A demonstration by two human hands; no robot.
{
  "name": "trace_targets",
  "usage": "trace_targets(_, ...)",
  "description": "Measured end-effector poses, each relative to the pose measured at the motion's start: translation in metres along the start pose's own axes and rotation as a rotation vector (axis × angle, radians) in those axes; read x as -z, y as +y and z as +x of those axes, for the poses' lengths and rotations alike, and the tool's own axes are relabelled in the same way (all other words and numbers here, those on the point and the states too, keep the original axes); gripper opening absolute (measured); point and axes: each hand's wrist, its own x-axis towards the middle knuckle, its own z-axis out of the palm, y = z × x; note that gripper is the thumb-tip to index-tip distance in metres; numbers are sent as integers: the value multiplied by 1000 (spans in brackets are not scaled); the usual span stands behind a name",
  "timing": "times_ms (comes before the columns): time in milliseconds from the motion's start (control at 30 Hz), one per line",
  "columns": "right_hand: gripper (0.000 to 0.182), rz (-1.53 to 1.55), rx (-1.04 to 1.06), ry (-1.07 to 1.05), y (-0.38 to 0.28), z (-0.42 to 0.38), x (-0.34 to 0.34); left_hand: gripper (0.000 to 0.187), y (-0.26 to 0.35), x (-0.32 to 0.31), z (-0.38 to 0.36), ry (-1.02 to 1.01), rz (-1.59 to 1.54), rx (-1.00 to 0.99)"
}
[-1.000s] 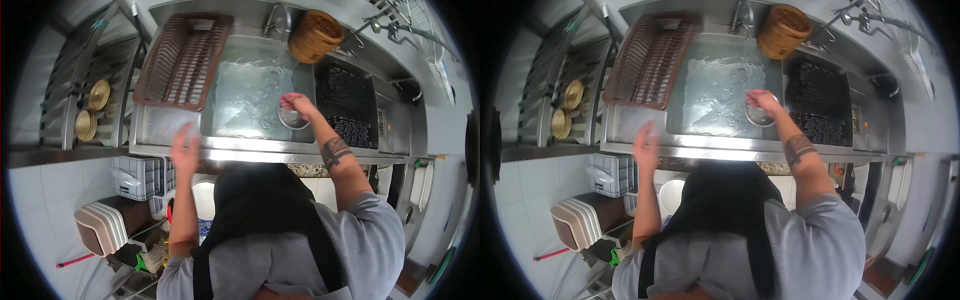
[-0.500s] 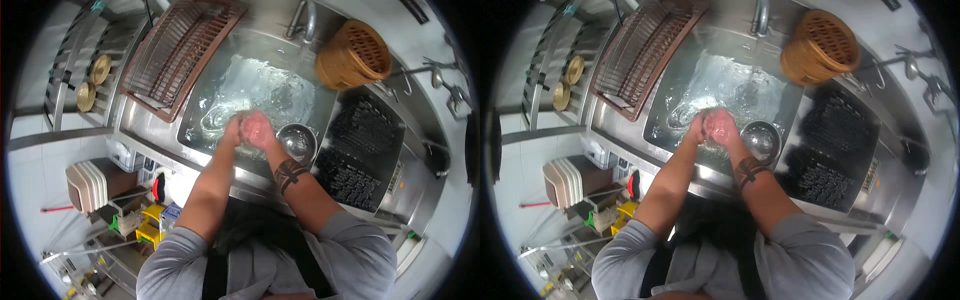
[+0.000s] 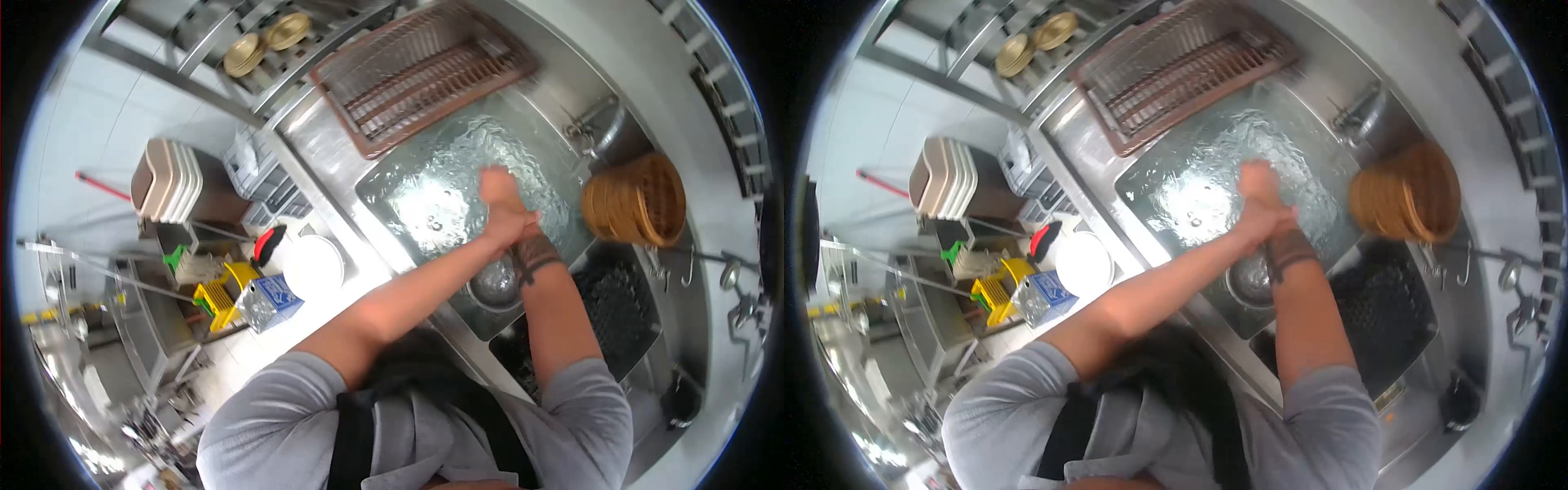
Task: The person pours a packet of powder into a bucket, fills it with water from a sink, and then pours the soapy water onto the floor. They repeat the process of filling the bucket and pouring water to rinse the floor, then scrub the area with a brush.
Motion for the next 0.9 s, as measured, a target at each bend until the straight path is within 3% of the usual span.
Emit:
trace_targets(67, 28, -84, 73, -32, 2, -11, -5, 51, -30, 9, 18, 159, 65, -108)
trace_targets(133, 24, 156, 43, -191, 27, -35, -19, 61, -79, 13, 18, 443, 412, -141)
trace_targets(200, 29, 166, -31, -263, 46, -70, -13, 70, -153, 53, 29, 91, 951, -322)
trace_targets(233, 35, 207, -25, -335, 59, -88, -7, 70, -131, 59, 1, 98, 943, -90)
trace_targets(267, 43, 249, -16, -394, 74, -113, -6, 66, -124, 69, -9, -24, 1144, -75)
trace_targets(333, 45, 374, -122, -426, 132, -165, -41, 54, -152, 105, -7, -427, 1221, 100)
trace_targets(367, 46, 443, -140, -423, 132, -166, -36, 54, -159, 112, 5, -430, 1221, 97)
trace_targets(400, 48, 513, -158, -419, 133, -167, -32, 50, -169, 118, 17, -400, 1194, 254)
trace_targets(433, 40, 575, -410, -674, 109, -166, 8, 46, -175, 121, 20, -368, 1159, 412)
trace_targets(467, 33, 623, -665, -929, 88, -171, 35, 46, -170, 120, 14, -364, 1154, 412)
trace_targets(500, 23, 750, -602, -785, 83, -181, 32, 42, -159, 117, 10, -231, 1146, 267)
trace_targets(567, 25, 774, -525, -702, 80, -183, 19, 36, -133, 118, 2, -31, 1039, 37)
trace_targets(733, 16, 839, -444, -304, 48, -199, 56, 31, -100, 120, -19, 118, 734, -156)
trace_targets(767, 14, 709, -434, -248, 34, -205, 75, 30, -90, 122, -27, 148, 635, -170)
trace_targets(800, 14, 710, -425, -215, 17, -215, 82, 28, -99, 132, -24, 133, 709, -224)
trace_targets(867, 18, 209, -102, 407, -6, -227, 107, 26, -139, 156, 1, 71, 942, -313)
trace_targets(900, 18, 185, -97, 464, -16, -228, 125, 26, -149, 163, 4, 37, 1102, -337)
